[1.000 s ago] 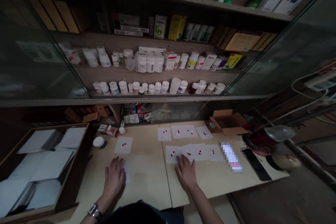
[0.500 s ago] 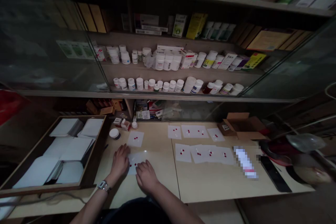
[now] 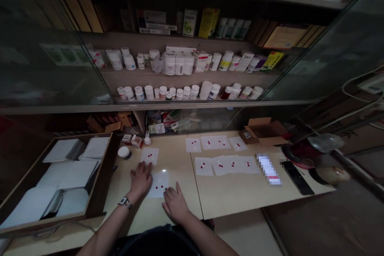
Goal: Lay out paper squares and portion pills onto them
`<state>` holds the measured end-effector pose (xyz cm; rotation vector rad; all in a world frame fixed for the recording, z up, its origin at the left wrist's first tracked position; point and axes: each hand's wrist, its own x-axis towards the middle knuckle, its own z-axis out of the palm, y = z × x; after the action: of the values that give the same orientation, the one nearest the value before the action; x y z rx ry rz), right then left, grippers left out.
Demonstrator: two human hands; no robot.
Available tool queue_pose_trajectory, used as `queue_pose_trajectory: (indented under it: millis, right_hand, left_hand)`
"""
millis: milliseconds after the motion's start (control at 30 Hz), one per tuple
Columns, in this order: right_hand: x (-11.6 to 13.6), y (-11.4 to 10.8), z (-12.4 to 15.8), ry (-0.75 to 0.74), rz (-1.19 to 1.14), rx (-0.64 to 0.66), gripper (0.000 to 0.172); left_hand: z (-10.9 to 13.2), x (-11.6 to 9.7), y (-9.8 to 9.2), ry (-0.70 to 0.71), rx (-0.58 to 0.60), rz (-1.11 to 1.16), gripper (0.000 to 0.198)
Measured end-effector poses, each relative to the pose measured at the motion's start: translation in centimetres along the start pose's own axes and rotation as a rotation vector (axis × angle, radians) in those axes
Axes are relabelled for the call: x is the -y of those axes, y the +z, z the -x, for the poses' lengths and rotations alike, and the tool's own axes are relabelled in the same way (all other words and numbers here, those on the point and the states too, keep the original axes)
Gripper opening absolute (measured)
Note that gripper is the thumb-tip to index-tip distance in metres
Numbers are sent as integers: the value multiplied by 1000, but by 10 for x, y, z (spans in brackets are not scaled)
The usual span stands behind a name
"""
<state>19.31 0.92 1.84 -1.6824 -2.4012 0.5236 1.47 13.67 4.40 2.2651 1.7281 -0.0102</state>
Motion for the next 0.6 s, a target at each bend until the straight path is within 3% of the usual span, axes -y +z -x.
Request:
queue_pose_trajectory:
  millis: [200, 400, 600]
  right_hand:
    - [-41, -12, 49, 89, 27, -40, 41]
    - [-74, -39, 95, 146, 48, 27, 43]
    - [-103, -46, 143, 195, 71, 4, 42]
  left_hand:
    - [13, -13, 0, -10, 39, -82, 51]
    - [58, -41, 8, 99, 111, -152, 51]
    - [97, -75, 23, 249, 217, -137, 52]
